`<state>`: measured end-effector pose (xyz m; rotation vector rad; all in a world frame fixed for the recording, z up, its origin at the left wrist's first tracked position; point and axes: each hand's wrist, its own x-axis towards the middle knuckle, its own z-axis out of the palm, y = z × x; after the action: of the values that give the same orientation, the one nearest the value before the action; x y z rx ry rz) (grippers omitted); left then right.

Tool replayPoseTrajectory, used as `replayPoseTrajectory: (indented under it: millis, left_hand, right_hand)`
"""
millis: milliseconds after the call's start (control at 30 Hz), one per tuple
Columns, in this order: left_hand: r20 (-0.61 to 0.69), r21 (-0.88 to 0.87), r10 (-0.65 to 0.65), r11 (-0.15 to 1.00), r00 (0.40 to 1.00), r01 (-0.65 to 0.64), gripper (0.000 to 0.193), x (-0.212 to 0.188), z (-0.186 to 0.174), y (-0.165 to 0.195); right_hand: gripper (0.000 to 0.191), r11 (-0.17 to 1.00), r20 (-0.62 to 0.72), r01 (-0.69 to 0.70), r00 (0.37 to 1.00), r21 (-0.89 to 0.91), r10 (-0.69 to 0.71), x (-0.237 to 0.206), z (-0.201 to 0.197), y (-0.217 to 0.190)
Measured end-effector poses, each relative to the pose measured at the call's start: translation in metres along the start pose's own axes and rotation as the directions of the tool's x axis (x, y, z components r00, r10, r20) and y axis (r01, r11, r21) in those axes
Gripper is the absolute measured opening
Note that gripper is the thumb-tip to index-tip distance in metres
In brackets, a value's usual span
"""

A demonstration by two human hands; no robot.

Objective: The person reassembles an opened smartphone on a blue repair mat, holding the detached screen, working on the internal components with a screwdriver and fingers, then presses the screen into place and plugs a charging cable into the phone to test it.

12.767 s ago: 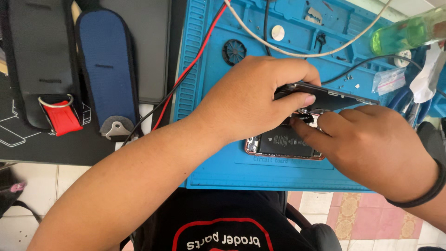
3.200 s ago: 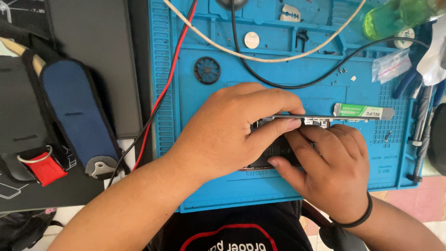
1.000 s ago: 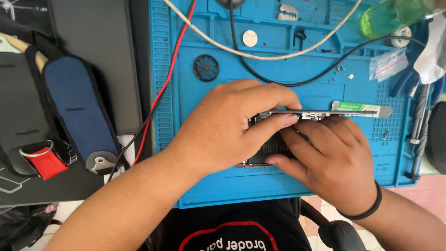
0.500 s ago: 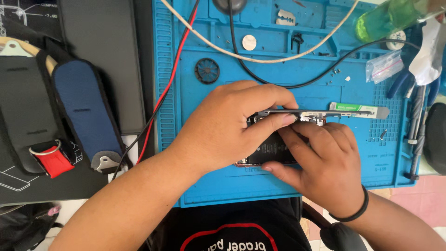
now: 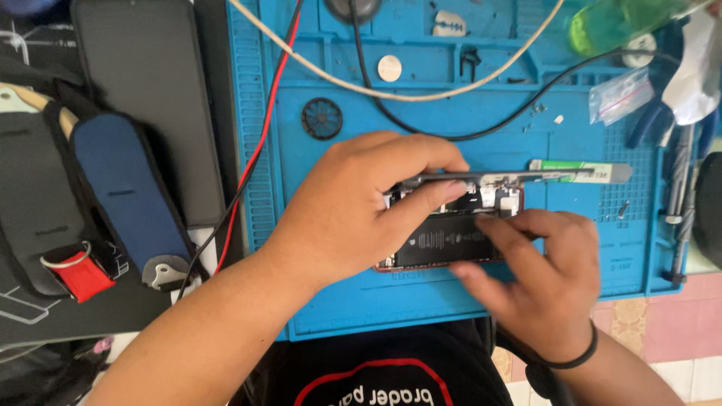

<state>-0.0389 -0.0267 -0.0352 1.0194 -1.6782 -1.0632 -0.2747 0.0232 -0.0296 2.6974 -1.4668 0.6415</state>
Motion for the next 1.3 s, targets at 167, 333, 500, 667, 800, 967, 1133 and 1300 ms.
replayPoseTrajectory:
  millis: [167, 333, 500, 667, 800, 967, 1133, 1300]
  left_hand:
    - [0.036, -0.076, -0.153, 0.985, 0.988, 0.155, 0.019, -0.002, -0.002, 0.002]
    - [-0.013, -0.028, -0.016, 1.000, 1.000, 0.015, 0.020, -0.001, -0.002, 0.002]
    - [0.022, -0.037, -0.130, 0.991, 0.991, 0.131, 0.020, -0.002, -0.002, 0.002]
    - [0.010, -0.019, -0.090, 0.996, 0.996, 0.090, 0.019, -0.001, -0.002, 0.003]
    - [0.011, -0.024, -0.100, 0.995, 0.995, 0.100, 0.019, 0.000, -0.003, 0.006]
    - [0.050, -0.079, -0.214, 0.973, 0.975, 0.218, 0.019, -0.001, -0.004, 0.006]
    - [0.009, -0.043, -0.067, 0.997, 0.998, 0.067, 0.018, -0.001, -0.003, 0.007]
    - [0.098, -0.103, -0.298, 0.946, 0.950, 0.307, 0.017, -0.001, -0.005, 0.013]
  right_hand:
    - [0.047, 0.998, 0.018, -0.057, 0.998, -0.039, 0.058, -0.007, 0.001, 0.001]
    - [0.042, 1.000, 0.037, -0.016, 0.999, -0.022, 0.017, -0.003, 0.001, 0.003]
    - [0.040, 1.000, 0.065, -0.012, 0.998, -0.008, 0.012, 0.001, 0.001, 0.004]
    - [0.038, 1.000, 0.102, -0.015, 0.995, 0.007, 0.015, 0.004, -0.003, 0.006]
    - [0.038, 1.000, 0.147, -0.008, 0.989, 0.014, 0.006, 0.009, -0.007, 0.007]
    - [0.039, 0.999, 0.174, 0.013, 0.985, 0.040, -0.020, 0.015, -0.011, 0.010]
    - [0.039, 0.999, 0.199, 0.002, 0.980, 0.040, -0.010, 0.016, -0.013, 0.011]
    - [0.041, 0.999, 0.183, -0.012, 0.983, 0.053, 0.002, 0.014, -0.013, 0.008]
